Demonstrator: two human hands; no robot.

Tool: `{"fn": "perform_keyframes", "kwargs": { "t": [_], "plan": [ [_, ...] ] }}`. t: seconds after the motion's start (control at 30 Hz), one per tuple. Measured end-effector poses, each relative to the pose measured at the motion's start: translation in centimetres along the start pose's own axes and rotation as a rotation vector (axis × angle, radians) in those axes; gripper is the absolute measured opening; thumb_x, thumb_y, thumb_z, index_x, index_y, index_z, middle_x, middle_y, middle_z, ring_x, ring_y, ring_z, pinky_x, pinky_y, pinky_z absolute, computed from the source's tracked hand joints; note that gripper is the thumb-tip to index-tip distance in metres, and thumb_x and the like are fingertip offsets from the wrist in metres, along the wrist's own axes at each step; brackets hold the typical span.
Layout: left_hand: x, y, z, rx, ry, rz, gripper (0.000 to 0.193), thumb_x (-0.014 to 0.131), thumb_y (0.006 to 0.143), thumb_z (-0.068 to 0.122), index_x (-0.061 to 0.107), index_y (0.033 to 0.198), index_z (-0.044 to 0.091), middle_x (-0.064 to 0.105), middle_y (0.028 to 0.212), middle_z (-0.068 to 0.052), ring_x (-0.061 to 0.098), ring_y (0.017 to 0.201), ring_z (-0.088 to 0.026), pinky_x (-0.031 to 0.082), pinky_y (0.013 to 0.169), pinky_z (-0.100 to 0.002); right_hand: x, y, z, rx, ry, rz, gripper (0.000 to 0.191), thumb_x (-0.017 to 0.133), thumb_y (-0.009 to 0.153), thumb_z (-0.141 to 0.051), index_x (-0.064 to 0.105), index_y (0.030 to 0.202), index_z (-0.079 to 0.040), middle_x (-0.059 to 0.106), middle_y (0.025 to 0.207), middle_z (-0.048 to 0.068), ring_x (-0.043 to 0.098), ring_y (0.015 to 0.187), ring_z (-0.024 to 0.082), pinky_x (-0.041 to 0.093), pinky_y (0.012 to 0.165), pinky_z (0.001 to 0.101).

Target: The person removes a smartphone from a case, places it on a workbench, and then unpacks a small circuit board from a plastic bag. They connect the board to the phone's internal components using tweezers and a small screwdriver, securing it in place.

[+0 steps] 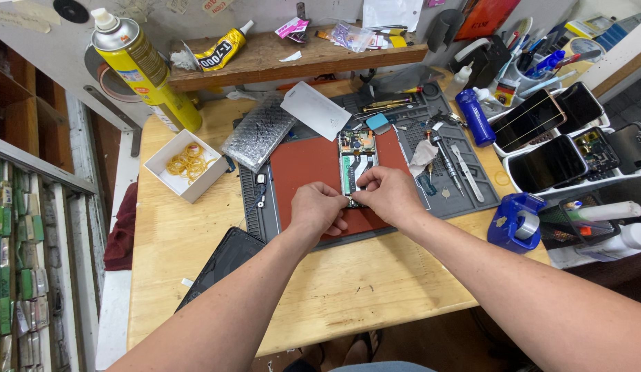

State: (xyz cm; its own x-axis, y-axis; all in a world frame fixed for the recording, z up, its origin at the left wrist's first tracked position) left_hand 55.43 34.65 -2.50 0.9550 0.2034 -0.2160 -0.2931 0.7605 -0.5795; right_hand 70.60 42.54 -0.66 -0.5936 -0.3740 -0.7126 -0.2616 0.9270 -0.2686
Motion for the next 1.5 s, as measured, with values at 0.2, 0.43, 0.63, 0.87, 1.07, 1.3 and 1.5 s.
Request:
{"fn": "perform_keyframes", "kwargs": {
  "t": [0.2, 0.43, 0.63, 0.87, 1.07, 1.3, 1.5],
  "plan": [
    [0.0, 0.0, 0.0, -0.005, -0.011, -0.001, 0.012, 0.074, 0.087, 0.009, 0.067, 0.093, 0.001, 0.074, 0.077, -0.01, 0.072, 0.057, -0.016, 0.059, 0.045, -0.028, 0.1, 0.2, 0.0, -0.017, -0.002, 0.008, 0.024, 0.085, 0.078, -0.022, 0.077, 0.098, -0.012, 0.07, 0.079, -0.002, 0.067, 0.073, 0.011, 0.055, 0.068, 0.0296],
    [0.3, 0.1, 0.0, 0.027, 0.03, -0.059, 0.012, 0.073, 0.088, 0.01, 0.066, 0.095, 0.004, 0.074, 0.077, -0.009, 0.072, 0.057, -0.014, 0.06, 0.046, -0.026, 0.0, 0.2, -0.3, -0.035, -0.032, 0.008, 0.022, 0.085, 0.077, -0.022, 0.076, 0.095, -0.011, 0.07, 0.078, -0.001, 0.067, 0.072, 0.012, 0.054, 0.066, 0.0308],
    [0.1, 0.1, 0.0, 0.02, 0.003, -0.045, 0.013, 0.075, 0.087, 0.009, 0.065, 0.094, 0.003, 0.073, 0.078, -0.009, 0.071, 0.056, -0.014, 0.058, 0.045, -0.026, 0.2, 0.9, -0.1, -0.003, -0.063, -0.04, 0.022, 0.087, 0.076, -0.023, 0.075, 0.085, -0.007, 0.071, 0.074, 0.002, 0.067, 0.069, 0.015, 0.053, 0.064, 0.0336],
    [0.1, 0.1, 0.1, 0.014, 0.012, -0.024, 0.013, 0.075, 0.087, 0.01, 0.066, 0.093, 0.003, 0.073, 0.076, -0.009, 0.072, 0.056, -0.015, 0.058, 0.045, -0.027, 0.8, 2.1, -0.5, -0.042, -0.189, -0.113, 0.02, 0.086, 0.077, -0.025, 0.075, 0.082, -0.009, 0.074, 0.077, 0.005, 0.071, 0.072, 0.018, 0.056, 0.067, 0.0358],
    [-0.1, 0.4, 0.2, 0.009, 0.017, 0.008, 0.016, 0.076, 0.087, 0.015, 0.066, 0.09, 0.003, 0.073, 0.075, -0.009, 0.072, 0.054, -0.016, 0.058, 0.044, -0.029, 0.9, 2.0, -1.2, -0.071, -0.215, -0.092, 0.021, 0.085, 0.079, -0.023, 0.074, 0.082, -0.005, 0.075, 0.077, 0.008, 0.071, 0.069, 0.02, 0.056, 0.064, 0.0367],
    [-0.1, 0.0, 0.2, 0.006, 0.05, 0.04, 0.018, 0.077, 0.085, 0.017, 0.067, 0.089, 0.003, 0.074, 0.073, -0.009, 0.073, 0.054, -0.017, 0.059, 0.044, -0.03, 1.0, 1.2, 0.1, 0.083, 0.092, -0.213, 0.011, 0.08, 0.081, -0.012, 0.074, 0.089, -0.007, 0.069, 0.075, 0.003, 0.065, 0.057, 0.012, 0.054, 0.048, 0.0283],
    [-0.2, -0.9, 0.9, -0.038, 0.115, 0.082, 0.021, 0.079, 0.083, 0.02, 0.067, 0.089, 0.004, 0.076, 0.077, -0.01, 0.074, 0.056, -0.018, 0.06, 0.047, -0.03, 0.7, 0.9, 0.4, 0.166, 0.118, -0.193, 0.006, 0.078, 0.081, -0.008, 0.074, 0.085, -0.006, 0.069, 0.071, 0.003, 0.062, 0.054, 0.013, 0.048, 0.045, 0.029]
  ]
}}
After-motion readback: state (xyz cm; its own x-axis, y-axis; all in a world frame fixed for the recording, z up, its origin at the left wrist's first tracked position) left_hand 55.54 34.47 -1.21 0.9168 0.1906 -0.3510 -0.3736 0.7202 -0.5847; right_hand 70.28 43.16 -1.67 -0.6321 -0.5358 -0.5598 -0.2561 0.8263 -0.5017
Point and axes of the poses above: each hand's wrist, its own y-axis towards the middle knuckle, its own x-axis out of the palm, z = x × y, the point moved 9 cm from there along y, towards the middle knuckle
